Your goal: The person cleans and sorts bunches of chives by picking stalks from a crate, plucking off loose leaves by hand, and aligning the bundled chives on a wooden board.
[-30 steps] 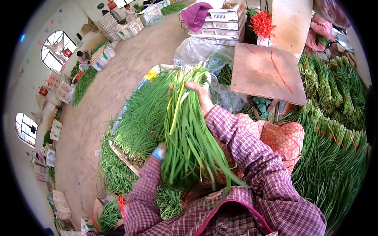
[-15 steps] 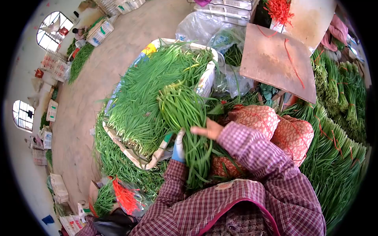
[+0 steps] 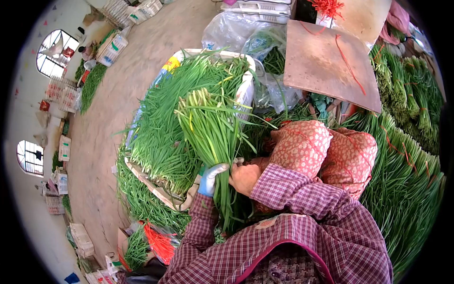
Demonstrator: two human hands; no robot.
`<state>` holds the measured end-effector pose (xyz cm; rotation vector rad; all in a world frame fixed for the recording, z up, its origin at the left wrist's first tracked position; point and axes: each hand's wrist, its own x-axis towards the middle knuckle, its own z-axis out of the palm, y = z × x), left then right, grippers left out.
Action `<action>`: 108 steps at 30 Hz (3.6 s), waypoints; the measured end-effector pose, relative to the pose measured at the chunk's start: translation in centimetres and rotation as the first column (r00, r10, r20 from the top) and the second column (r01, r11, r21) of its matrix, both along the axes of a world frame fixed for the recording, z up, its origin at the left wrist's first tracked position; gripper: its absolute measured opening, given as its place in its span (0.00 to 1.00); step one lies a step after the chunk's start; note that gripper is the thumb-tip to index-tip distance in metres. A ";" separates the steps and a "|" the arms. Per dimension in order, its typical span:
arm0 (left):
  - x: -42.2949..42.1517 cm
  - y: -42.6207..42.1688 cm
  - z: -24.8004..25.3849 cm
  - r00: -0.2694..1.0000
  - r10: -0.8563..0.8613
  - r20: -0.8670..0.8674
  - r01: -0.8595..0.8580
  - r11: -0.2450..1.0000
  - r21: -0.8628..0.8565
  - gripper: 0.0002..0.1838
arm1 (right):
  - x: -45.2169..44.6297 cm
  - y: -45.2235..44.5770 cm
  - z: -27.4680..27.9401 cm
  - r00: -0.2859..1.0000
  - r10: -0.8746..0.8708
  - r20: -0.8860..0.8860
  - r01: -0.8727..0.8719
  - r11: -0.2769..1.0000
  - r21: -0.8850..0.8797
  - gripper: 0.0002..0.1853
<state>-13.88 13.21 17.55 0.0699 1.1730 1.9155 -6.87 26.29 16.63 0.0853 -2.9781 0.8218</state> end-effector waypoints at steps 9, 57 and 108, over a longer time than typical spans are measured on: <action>-2.1 -4.5 6.5 0.945 -0.015 -0.326 -0.062 0.973 -0.224 0.22 | -0.3 11.0 12.1 0.907 0.353 -0.229 -0.416 0.670 -0.615 0.19; -3.6 -15.3 3.7 0.807 -0.584 -0.088 0.588 0.808 0.034 0.22 | -10.7 13.0 14.8 0.880 0.414 0.232 -0.389 0.910 -0.147 0.56; -2.7 -15.7 2.9 0.794 -0.592 -0.142 0.598 0.801 0.005 0.25 | -11.9 13.9 10.3 0.943 0.292 0.159 -0.230 0.918 -0.323 0.33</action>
